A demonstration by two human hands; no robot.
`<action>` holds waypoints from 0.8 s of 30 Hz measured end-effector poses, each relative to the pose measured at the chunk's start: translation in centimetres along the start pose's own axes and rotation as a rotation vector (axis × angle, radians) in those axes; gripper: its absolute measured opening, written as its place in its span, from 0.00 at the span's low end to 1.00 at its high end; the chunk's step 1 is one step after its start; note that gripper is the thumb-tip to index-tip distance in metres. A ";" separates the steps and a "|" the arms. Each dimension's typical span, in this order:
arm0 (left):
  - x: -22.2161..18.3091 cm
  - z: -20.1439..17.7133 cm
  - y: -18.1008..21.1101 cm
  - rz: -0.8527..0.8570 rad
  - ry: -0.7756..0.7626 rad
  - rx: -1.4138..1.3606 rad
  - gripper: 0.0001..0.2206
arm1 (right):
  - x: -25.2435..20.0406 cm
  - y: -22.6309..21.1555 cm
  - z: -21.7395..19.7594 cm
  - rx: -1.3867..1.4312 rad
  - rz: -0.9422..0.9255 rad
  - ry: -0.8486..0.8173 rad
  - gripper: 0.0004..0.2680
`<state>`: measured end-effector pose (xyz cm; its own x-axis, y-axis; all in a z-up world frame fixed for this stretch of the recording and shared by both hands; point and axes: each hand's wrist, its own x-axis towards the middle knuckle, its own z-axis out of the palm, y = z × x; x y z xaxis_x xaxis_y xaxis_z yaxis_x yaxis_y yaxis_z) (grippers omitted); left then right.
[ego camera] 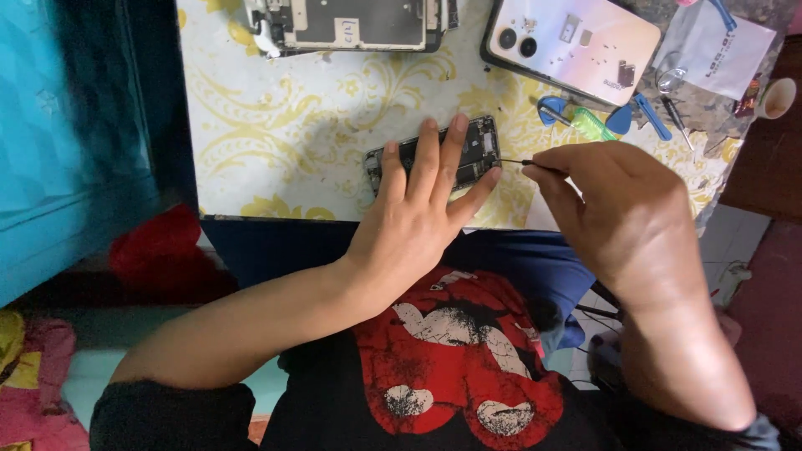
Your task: A person is disassembling a mobile phone, removing internal components like the motherboard and screws using a screwdriver.
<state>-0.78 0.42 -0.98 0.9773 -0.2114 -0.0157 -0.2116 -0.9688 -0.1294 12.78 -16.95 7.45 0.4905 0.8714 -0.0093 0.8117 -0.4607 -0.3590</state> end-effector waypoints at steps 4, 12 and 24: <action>-0.1 -0.1 0.1 -0.019 0.009 0.000 0.33 | 0.6 0.1 -0.5 -0.082 -0.021 -0.063 0.07; -0.2 0.6 0.6 -0.049 0.035 -0.054 0.30 | 0.9 2.0 0.4 -0.642 -0.226 -0.125 0.24; -0.2 0.6 0.5 -0.040 0.009 -0.050 0.29 | 0.8 1.5 0.6 -0.673 -0.239 -0.142 0.16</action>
<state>-1.05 0.00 -1.62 0.9848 -0.1738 -0.0024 -0.1734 -0.9816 -0.0799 14.25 -16.84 6.35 0.2668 0.9535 -0.1403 0.9330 -0.2190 0.2855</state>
